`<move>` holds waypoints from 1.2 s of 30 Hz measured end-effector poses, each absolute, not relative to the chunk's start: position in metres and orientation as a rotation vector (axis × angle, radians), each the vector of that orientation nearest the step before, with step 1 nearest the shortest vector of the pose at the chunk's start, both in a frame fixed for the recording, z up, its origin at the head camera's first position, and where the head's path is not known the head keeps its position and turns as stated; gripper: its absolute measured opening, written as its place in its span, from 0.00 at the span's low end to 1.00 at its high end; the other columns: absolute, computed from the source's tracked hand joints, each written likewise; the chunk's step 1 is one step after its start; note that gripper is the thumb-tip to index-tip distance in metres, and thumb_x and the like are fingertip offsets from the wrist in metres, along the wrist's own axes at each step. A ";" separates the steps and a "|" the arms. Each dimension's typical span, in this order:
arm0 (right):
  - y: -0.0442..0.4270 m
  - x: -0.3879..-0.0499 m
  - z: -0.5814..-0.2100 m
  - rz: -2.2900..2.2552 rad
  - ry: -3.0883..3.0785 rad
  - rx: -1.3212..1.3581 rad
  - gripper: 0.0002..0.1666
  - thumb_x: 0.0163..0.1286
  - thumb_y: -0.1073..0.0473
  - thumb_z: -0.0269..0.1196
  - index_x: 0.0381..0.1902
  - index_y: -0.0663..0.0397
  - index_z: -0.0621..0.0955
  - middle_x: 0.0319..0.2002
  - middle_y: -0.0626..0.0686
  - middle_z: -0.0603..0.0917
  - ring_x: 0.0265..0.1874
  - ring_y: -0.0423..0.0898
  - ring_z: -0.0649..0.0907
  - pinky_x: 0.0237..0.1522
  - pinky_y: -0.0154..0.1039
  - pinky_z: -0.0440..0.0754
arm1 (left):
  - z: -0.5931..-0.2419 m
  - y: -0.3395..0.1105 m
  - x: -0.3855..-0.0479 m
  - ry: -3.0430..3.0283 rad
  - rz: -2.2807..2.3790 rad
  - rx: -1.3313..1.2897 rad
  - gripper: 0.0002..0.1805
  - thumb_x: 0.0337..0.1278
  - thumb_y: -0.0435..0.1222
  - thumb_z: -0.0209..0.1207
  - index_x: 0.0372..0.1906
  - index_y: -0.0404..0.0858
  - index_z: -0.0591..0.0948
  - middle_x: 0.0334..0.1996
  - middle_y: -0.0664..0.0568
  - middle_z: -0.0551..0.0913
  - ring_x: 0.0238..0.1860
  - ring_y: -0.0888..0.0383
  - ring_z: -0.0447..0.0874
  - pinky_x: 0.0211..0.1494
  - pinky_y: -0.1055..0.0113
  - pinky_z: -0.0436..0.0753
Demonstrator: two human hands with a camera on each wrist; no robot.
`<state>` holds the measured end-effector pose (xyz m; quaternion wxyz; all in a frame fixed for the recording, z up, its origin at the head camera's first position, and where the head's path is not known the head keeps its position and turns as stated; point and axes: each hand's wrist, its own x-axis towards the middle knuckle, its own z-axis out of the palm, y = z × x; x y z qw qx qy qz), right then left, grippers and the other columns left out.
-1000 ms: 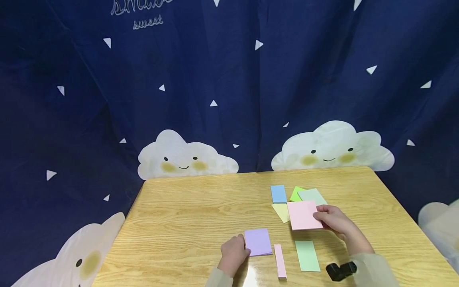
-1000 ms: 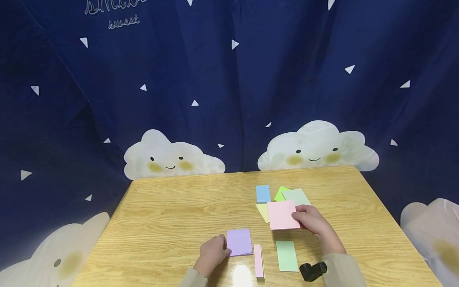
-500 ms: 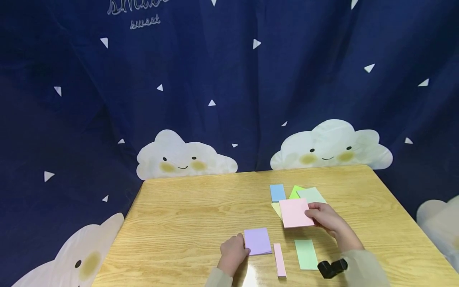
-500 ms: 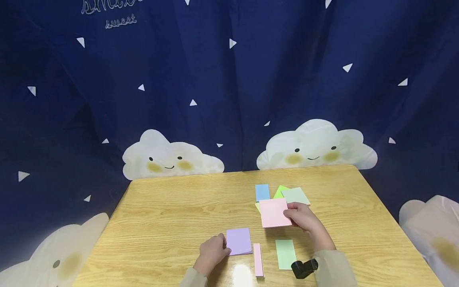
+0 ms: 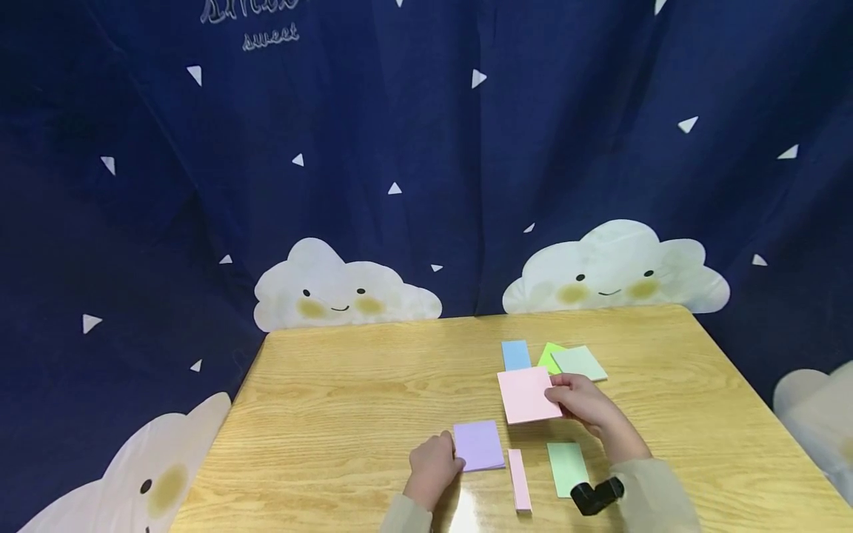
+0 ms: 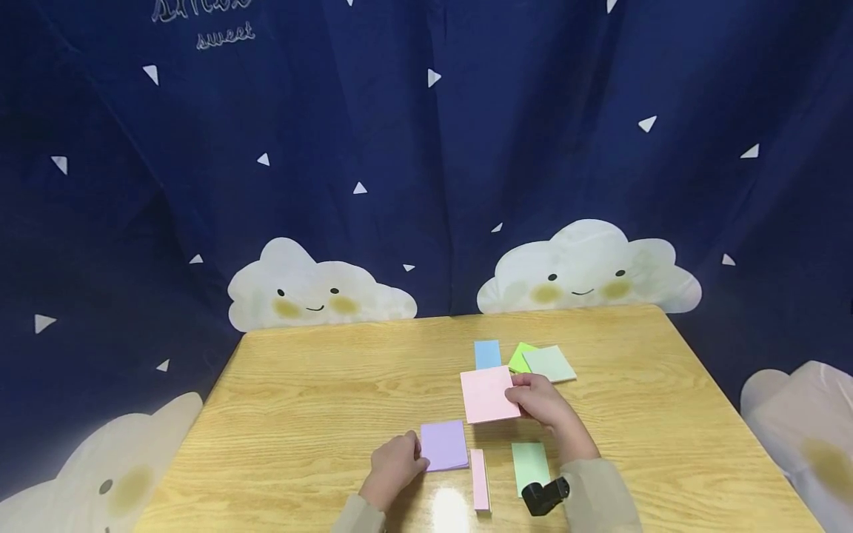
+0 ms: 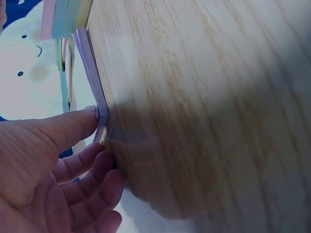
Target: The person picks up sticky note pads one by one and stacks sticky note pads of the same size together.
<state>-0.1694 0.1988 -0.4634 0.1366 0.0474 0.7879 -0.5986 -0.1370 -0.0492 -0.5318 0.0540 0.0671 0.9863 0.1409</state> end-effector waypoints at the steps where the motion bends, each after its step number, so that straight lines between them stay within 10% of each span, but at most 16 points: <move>1: 0.196 -0.169 -0.463 -1.739 2.273 0.140 0.21 0.61 0.66 0.52 0.47 0.79 0.66 0.30 0.55 0.76 0.25 0.42 0.75 0.27 0.36 0.75 | -0.532 -0.049 -0.137 2.997 0.438 0.200 0.14 0.39 0.42 0.66 0.22 0.42 0.71 0.18 0.54 0.72 0.22 0.54 0.76 0.23 0.59 0.72; 36: 0.142 -0.160 -0.503 -1.735 2.218 0.107 0.15 0.52 0.70 0.55 0.38 0.74 0.70 0.18 0.49 0.72 0.15 0.38 0.70 0.18 0.30 0.69 | -0.535 -0.050 -0.136 3.011 0.448 0.198 0.16 0.40 0.44 0.66 0.23 0.41 0.70 0.19 0.53 0.73 0.23 0.53 0.76 0.24 0.59 0.72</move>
